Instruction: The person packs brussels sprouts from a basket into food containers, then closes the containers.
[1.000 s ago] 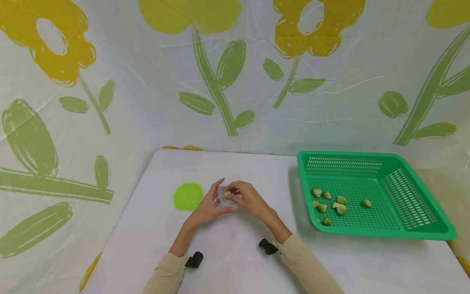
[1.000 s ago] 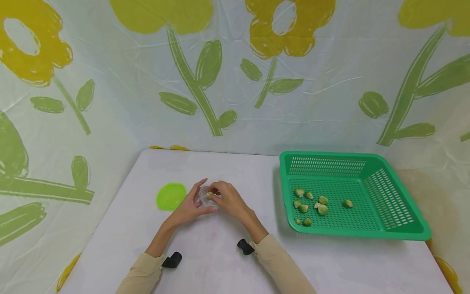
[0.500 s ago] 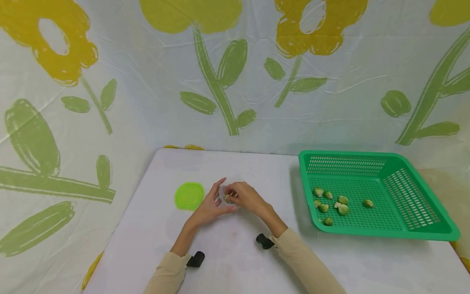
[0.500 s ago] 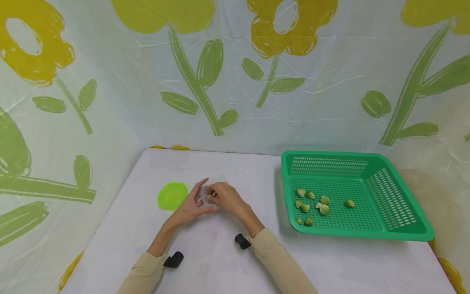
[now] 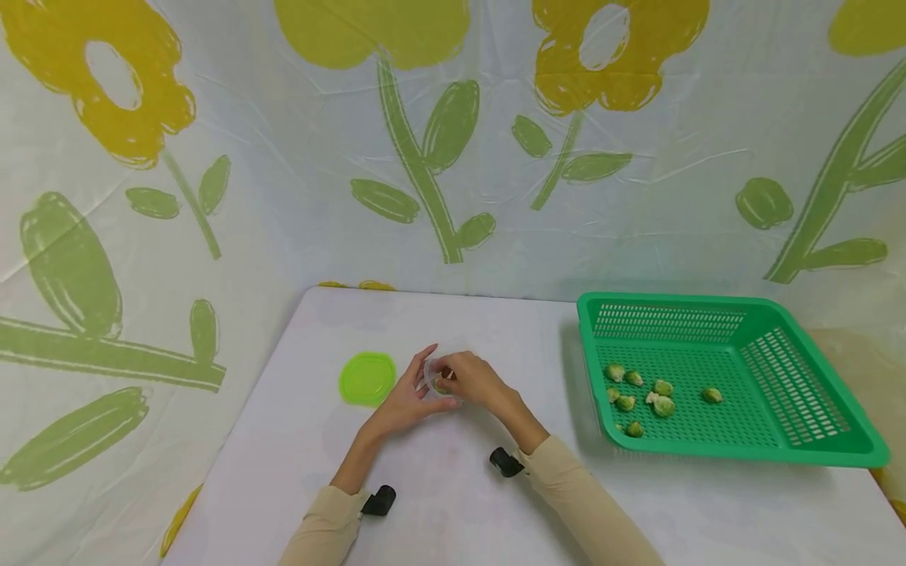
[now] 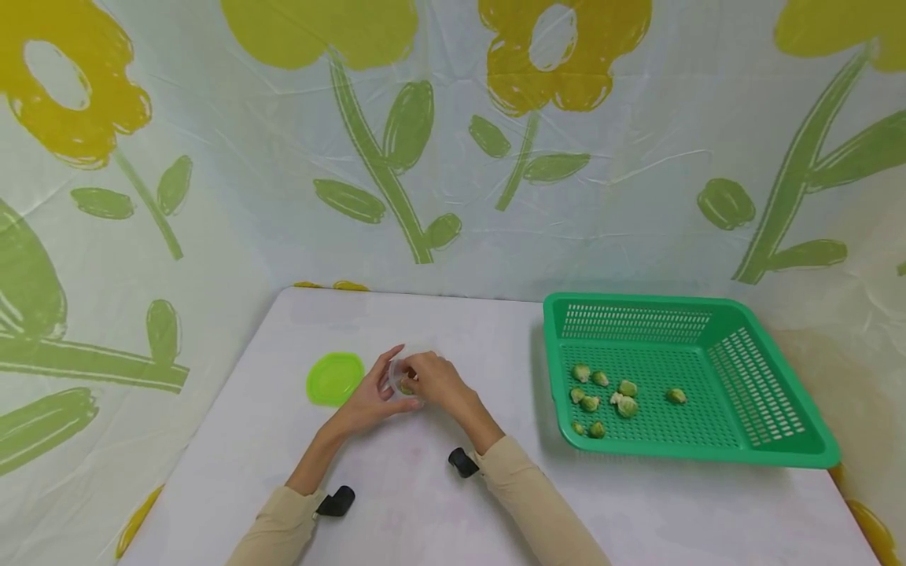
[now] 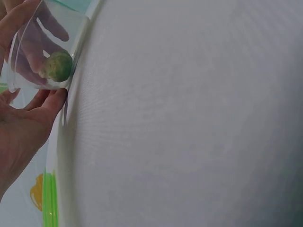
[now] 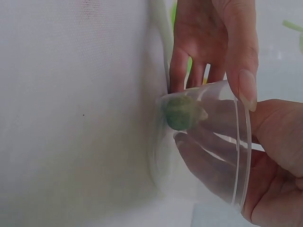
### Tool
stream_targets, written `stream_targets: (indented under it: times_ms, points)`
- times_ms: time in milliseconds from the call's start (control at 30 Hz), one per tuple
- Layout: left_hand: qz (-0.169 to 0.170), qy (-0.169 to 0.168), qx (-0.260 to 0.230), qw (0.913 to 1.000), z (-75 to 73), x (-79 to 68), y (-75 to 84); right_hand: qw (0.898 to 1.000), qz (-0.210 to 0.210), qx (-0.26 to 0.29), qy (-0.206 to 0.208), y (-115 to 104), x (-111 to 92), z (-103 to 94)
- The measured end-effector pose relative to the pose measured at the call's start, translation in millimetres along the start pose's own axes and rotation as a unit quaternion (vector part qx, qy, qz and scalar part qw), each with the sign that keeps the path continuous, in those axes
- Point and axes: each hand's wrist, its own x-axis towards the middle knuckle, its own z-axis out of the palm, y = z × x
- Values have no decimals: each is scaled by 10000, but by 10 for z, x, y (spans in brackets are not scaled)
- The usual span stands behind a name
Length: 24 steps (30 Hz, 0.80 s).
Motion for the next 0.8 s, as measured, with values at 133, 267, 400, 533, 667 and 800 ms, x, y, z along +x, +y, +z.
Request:
stream_targets:
  times_ms: [133, 267, 400, 533, 667, 800]
  points:
    - [28, 5, 2, 10000, 13, 11, -3, 9999, -81, 34, 63, 7, -37, -19]
    - [23, 0, 32, 10000, 22, 19, -7, 9999, -108, -14, 129, -3, -87, -54]
    - [41, 37, -59, 10000, 17, 13, -8, 9994, -216, -71, 245, -24, -139, -104]
    - [46, 62, -83, 9999, 13, 10, -15, 9989, -292, -127, 330, -40, -195, -172]
    - [-15, 121, -19, 9999, 14, 7, -13, 9983, -322, -209, 435, -45, -254, -241]
    - [-61, 143, -37, 9999, 21, 2, -6, 9965, -498, -291, 604, -49, -313, -311]
